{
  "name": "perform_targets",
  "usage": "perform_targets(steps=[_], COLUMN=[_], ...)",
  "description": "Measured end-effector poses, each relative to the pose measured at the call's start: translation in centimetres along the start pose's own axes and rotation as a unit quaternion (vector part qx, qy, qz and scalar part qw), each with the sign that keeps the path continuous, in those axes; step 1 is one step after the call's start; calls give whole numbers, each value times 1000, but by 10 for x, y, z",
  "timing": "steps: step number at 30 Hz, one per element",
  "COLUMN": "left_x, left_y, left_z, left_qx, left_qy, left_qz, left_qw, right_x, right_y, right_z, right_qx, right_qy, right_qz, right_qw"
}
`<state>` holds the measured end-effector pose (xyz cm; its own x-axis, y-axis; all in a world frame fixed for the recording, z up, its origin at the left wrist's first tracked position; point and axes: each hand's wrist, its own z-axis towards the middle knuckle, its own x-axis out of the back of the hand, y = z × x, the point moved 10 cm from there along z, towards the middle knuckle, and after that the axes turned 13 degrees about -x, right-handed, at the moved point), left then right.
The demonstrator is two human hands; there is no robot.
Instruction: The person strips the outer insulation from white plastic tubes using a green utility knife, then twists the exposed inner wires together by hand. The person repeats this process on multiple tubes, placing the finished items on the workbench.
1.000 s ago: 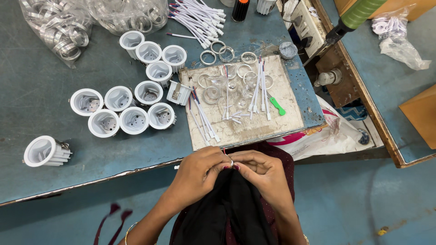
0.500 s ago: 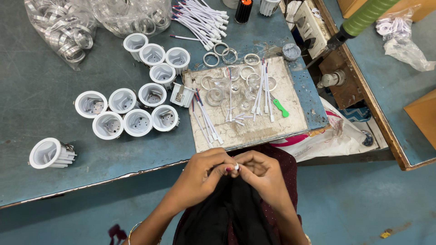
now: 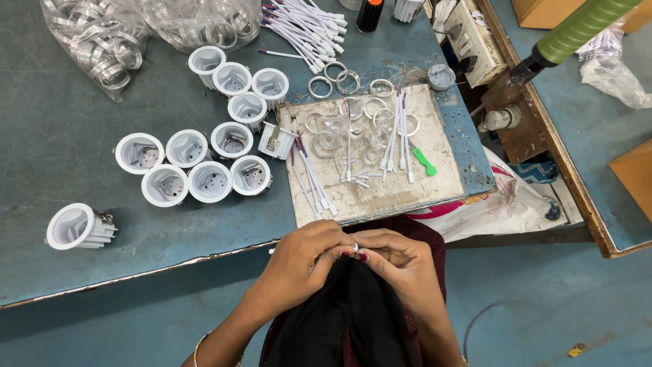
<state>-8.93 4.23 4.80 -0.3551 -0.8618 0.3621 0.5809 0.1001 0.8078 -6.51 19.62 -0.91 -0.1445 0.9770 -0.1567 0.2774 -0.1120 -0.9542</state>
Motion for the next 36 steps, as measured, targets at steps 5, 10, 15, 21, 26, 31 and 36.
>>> perform_targets(steps=[5,10,15,21,26,31,36], left_x=[0,0,0,-5,-5,-8,-2], left_y=[4,4,10,14,9,0,-3], left_z=[2,0,-1,0,0,-3,-2], left_qx=[-30,-31,-52,-71,-60,-15,-8], left_qy=[-15,-27,-18,-15,-6,-19,4], left_qz=[5,8,26,60,54,-84,-91], left_qw=[999,999,998,996,997,996,996], right_x=[3,2,2,2,1,-7,0], right_y=[6,10,11,9,16,22,8], right_z=[3,3,4,8,12,14,9], right_qx=[-15,-37,-57,-32,-15,-26,-27], right_qy=[-14,-22,-38,-26,-21,-62,17], right_qz=[-1,1,-7,-35,-19,45,2], right_qw=[1000,999,998,999,999,997,999])
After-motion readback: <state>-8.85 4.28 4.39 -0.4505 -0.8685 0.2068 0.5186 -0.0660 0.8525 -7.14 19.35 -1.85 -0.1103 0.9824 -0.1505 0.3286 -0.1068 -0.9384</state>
